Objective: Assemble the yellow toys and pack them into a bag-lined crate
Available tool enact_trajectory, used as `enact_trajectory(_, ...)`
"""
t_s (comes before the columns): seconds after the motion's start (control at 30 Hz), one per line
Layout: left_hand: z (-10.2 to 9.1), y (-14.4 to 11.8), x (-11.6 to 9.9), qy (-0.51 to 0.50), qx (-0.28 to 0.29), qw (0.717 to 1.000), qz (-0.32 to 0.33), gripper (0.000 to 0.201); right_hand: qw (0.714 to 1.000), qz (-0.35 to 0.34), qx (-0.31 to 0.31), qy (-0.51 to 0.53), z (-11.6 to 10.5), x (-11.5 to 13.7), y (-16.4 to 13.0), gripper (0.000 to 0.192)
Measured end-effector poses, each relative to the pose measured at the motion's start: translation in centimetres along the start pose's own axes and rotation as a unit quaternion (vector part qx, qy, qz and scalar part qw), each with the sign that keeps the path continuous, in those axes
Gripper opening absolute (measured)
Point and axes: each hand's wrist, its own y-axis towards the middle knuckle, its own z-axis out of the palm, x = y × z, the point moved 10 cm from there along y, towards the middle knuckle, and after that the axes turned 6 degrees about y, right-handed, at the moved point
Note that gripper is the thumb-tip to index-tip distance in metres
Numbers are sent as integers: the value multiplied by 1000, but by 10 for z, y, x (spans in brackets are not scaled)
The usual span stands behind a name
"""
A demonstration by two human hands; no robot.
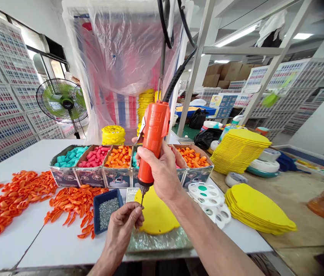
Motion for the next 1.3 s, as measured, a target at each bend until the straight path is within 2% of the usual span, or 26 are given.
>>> enact_trajectory(0.23,-2,-5,-4,21,-18,1000,4,45,1000,5,-7,4,0,2,0,26)
enact_trajectory(0.47,4,-4,-8,25,-3,999,19,45,1000,1,-1,-10,-2,2,-1,27)
enact_trajectory(0.73,7,-2,-3,-40,-8,999,4,40,1000,-9,-14,-15,-10,5,1,30)
enact_trajectory(0.93,12,-2,1,-23,13,1000,-3,41,1000,-15,-10,-14,-13,8,1,33)
enact_trajectory(1.07,10,-1,-1,-20,1,1000,-1,40,1000,-11,-18,-15,-16,7,0,33)
enact_trajectory(1.3,0,14,-16,51,-5,998,48,37,998,-57,-20,-33,-28,12,8,28)
